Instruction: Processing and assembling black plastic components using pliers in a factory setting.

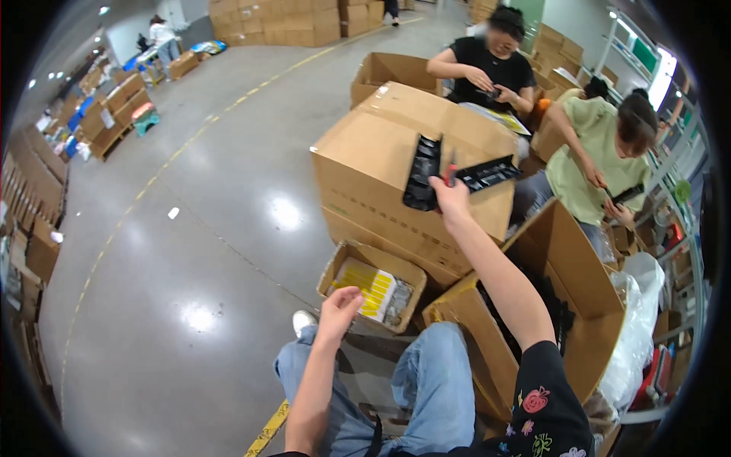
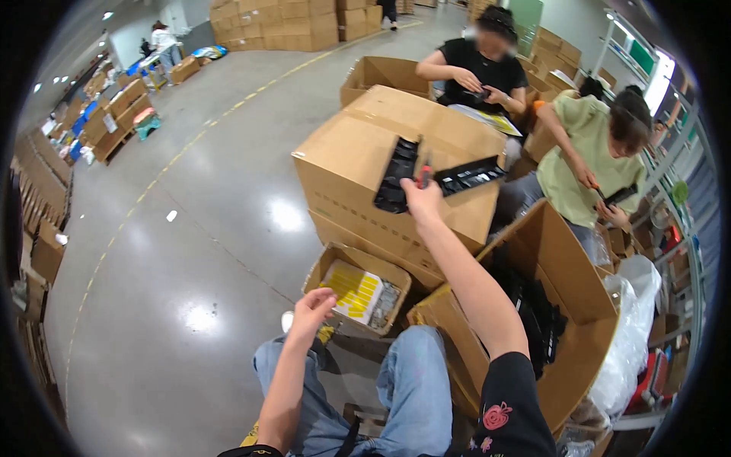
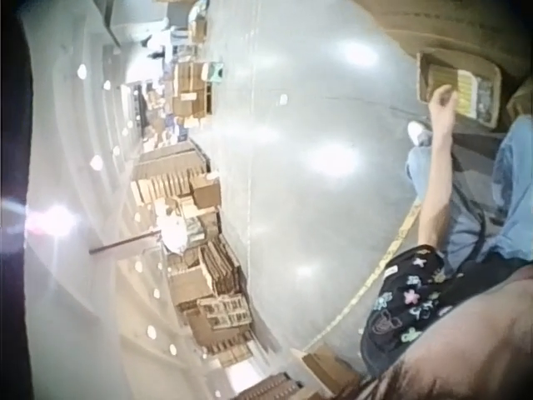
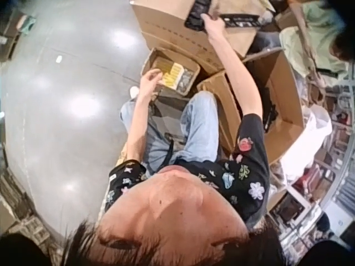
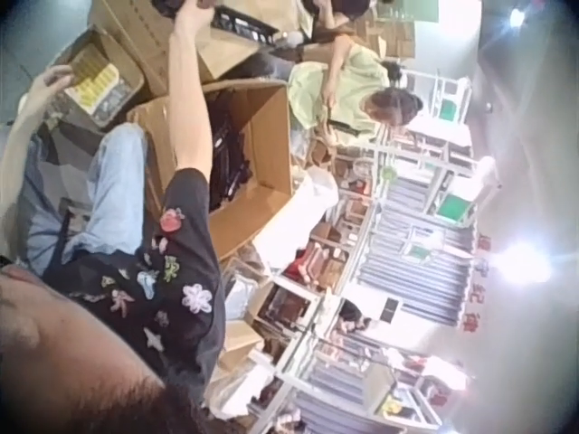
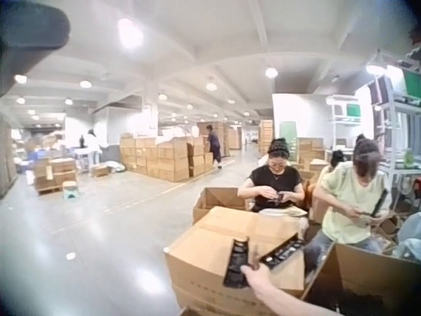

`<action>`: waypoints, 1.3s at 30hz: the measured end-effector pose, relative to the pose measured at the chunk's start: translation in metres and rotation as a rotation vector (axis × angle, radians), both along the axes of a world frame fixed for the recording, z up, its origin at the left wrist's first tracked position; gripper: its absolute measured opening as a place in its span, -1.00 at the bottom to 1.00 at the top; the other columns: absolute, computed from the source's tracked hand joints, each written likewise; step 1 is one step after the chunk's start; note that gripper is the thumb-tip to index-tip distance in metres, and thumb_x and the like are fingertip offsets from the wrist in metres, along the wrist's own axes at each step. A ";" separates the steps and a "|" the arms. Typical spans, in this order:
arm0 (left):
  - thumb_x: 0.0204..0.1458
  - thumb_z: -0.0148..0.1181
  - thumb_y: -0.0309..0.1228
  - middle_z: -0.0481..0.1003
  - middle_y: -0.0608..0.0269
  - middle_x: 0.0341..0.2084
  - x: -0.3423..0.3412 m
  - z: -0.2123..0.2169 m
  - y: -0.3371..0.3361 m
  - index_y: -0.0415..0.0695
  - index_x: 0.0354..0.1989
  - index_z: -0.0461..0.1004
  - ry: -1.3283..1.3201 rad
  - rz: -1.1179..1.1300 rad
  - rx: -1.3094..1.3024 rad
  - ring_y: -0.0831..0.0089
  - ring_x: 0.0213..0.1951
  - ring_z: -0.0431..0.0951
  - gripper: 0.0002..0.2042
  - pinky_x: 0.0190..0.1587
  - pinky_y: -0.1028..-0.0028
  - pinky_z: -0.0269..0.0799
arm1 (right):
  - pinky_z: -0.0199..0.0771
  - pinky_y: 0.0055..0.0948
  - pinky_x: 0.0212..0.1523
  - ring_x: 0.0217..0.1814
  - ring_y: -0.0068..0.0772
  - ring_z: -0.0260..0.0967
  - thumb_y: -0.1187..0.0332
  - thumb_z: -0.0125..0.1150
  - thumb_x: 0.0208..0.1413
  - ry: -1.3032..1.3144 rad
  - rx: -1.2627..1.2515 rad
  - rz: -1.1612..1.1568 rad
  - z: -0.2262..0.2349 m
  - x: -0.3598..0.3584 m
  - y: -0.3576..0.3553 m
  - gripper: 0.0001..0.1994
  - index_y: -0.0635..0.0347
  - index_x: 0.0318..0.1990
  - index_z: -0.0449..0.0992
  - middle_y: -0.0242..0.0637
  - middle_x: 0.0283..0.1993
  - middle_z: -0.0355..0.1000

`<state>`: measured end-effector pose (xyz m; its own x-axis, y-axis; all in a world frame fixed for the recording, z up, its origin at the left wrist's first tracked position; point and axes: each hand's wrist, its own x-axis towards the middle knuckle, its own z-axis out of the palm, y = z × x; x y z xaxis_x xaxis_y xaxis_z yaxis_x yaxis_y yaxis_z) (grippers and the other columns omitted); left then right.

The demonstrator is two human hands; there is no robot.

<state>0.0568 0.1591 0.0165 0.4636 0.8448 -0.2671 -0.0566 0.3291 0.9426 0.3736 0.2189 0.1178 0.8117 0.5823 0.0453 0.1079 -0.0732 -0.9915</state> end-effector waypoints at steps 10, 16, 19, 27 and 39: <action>0.07 0.18 -0.45 0.50 0.31 -0.33 -0.012 -0.003 -0.009 -0.29 -0.11 0.44 0.109 -0.031 0.177 0.64 -0.28 0.47 -0.76 -0.19 0.61 0.40 | 0.19 -0.50 -0.04 -0.11 -0.47 0.12 0.49 0.14 0.07 -0.478 0.006 -0.384 -0.068 0.084 -0.223 -0.72 0.37 -0.09 0.27 -0.30 -0.20 0.23; 0.06 0.19 -0.46 0.51 0.35 -0.32 -0.002 0.000 -0.013 -0.25 -0.13 0.46 0.280 -0.143 0.194 0.62 -0.26 0.48 -0.78 -0.14 0.58 0.41 | 0.35 -0.24 -0.28 -0.40 -0.09 0.37 0.29 0.11 0.15 -0.425 -0.663 -0.520 -0.246 0.176 -0.376 -0.75 0.38 -0.33 0.44 -0.08 -0.43 0.42; 0.05 0.18 -0.48 0.52 0.28 -0.35 0.012 -0.001 -0.007 -0.28 -0.15 0.46 0.278 -0.147 0.125 0.59 -0.28 0.50 -0.79 -0.15 0.57 0.42 | 0.38 -0.04 -0.03 0.00 0.08 0.39 0.27 0.07 0.13 -0.151 -1.290 -0.309 -0.384 0.178 -0.445 -0.64 0.07 0.09 0.32 0.10 -0.02 0.35; 0.07 0.15 -0.50 0.50 0.31 -0.37 0.020 -0.004 -0.011 -0.25 -0.17 0.46 0.320 -0.117 0.094 0.62 -0.30 0.48 -0.83 -0.18 0.58 0.42 | 0.50 -0.24 -0.06 -0.02 -0.10 0.45 0.18 0.13 0.10 -0.100 -1.625 -0.106 -0.361 0.093 -0.406 -0.21 0.14 0.37 -0.20 -0.12 0.13 0.27; 0.04 0.16 -0.50 0.52 0.29 -0.43 0.026 -0.017 -0.013 -0.28 -0.19 0.47 0.265 -0.152 0.146 0.61 -0.37 0.48 -0.82 -0.25 0.59 0.41 | 0.46 -0.12 -0.11 -0.10 -0.01 0.44 0.46 0.27 -0.13 -0.456 -1.433 -0.034 -0.262 0.088 -0.449 -0.48 0.18 0.03 0.22 -0.08 -0.22 0.46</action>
<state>0.0828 0.1460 -0.0002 0.5180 0.8094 -0.2768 0.2360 0.1758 0.9557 0.4613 -0.2296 -0.1442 0.8992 0.3324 -0.2845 0.3570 -0.9333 0.0381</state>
